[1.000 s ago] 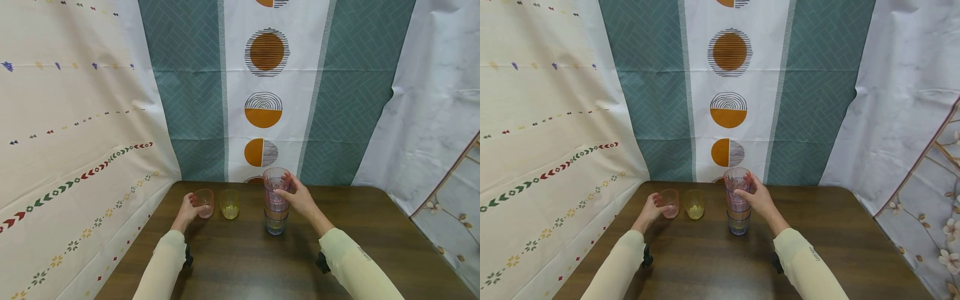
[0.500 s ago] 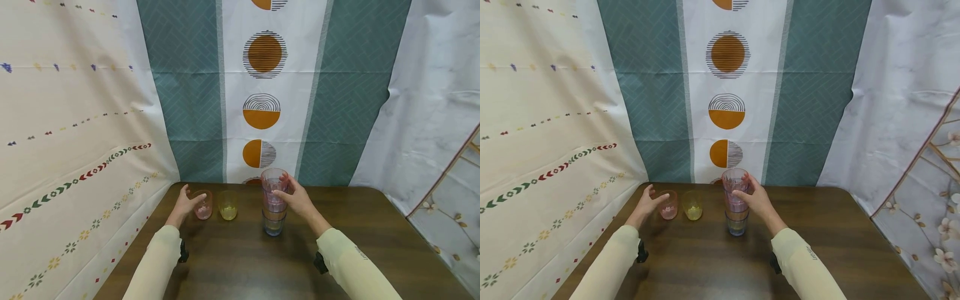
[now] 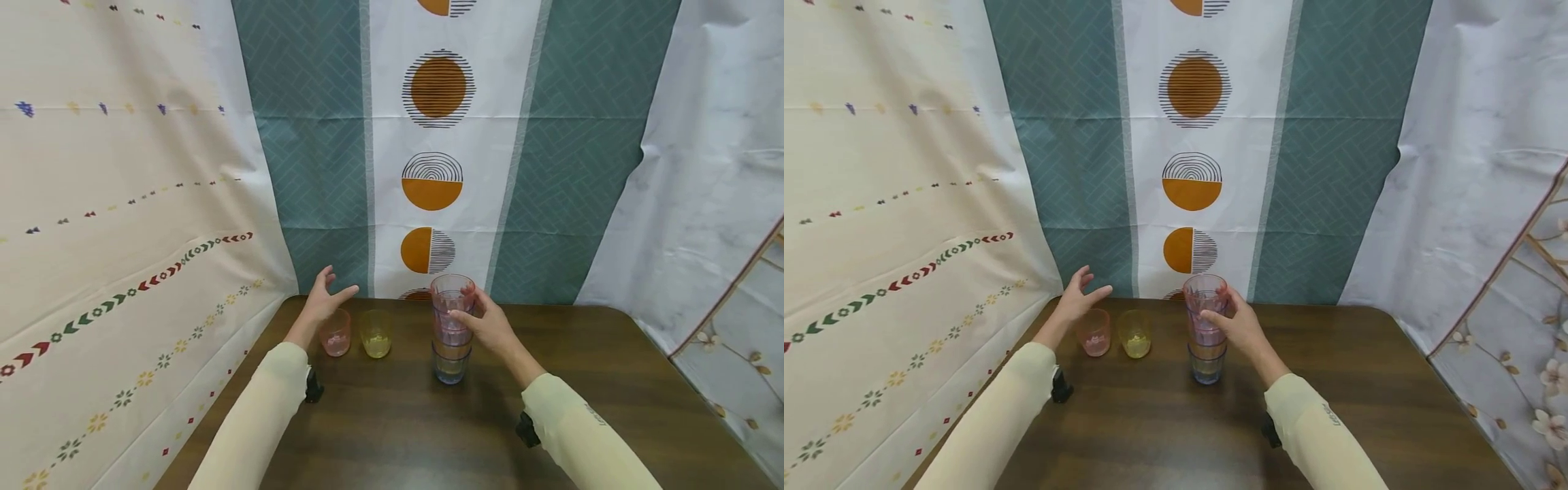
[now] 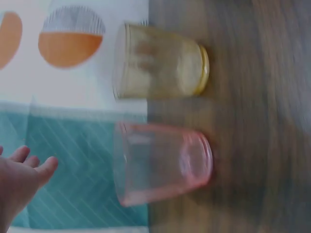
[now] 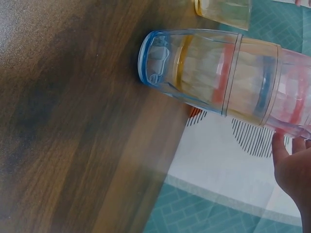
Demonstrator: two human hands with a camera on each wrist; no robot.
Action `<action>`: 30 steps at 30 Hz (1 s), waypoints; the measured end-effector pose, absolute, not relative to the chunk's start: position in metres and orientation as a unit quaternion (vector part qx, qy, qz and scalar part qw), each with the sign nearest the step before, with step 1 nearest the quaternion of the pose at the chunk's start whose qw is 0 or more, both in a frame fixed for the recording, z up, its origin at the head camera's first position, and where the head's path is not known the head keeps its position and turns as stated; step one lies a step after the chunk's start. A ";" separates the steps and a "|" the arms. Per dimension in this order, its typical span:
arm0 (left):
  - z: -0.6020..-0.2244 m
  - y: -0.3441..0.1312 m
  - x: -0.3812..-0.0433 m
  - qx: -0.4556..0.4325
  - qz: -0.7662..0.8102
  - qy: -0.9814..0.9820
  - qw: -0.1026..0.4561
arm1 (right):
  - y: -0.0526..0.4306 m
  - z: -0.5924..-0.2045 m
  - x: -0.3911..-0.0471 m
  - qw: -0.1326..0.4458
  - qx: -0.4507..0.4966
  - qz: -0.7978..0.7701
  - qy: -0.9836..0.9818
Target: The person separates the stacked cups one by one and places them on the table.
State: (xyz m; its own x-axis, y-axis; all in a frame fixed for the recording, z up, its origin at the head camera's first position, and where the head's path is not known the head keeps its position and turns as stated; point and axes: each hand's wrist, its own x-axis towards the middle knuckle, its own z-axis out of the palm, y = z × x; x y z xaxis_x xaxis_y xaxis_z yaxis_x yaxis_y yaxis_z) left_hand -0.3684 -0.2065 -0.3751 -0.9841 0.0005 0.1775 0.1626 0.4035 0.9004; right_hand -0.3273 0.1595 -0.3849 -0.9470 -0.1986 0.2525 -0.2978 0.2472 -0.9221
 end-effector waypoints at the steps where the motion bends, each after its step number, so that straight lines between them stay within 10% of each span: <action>1: -0.373 -0.201 -0.368 -0.056 -0.545 -0.833 0.073 | 0.161 -0.389 -0.330 0.042 0.155 0.590 -0.791; 30: -0.358 -0.088 -0.360 -0.178 -0.587 -0.790 0.010 | 0.166 -0.404 -0.336 0.034 0.167 0.560 -0.811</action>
State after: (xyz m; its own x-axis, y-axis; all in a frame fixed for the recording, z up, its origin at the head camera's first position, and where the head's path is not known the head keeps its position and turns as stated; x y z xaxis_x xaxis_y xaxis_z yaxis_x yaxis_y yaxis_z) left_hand -0.3596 -0.0877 -0.3579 -0.9364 0.2690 0.2253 0.2933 0.2478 0.9233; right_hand -0.3357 0.1660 -0.4039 -0.9422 -0.2319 0.2418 -0.3081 0.3165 -0.8972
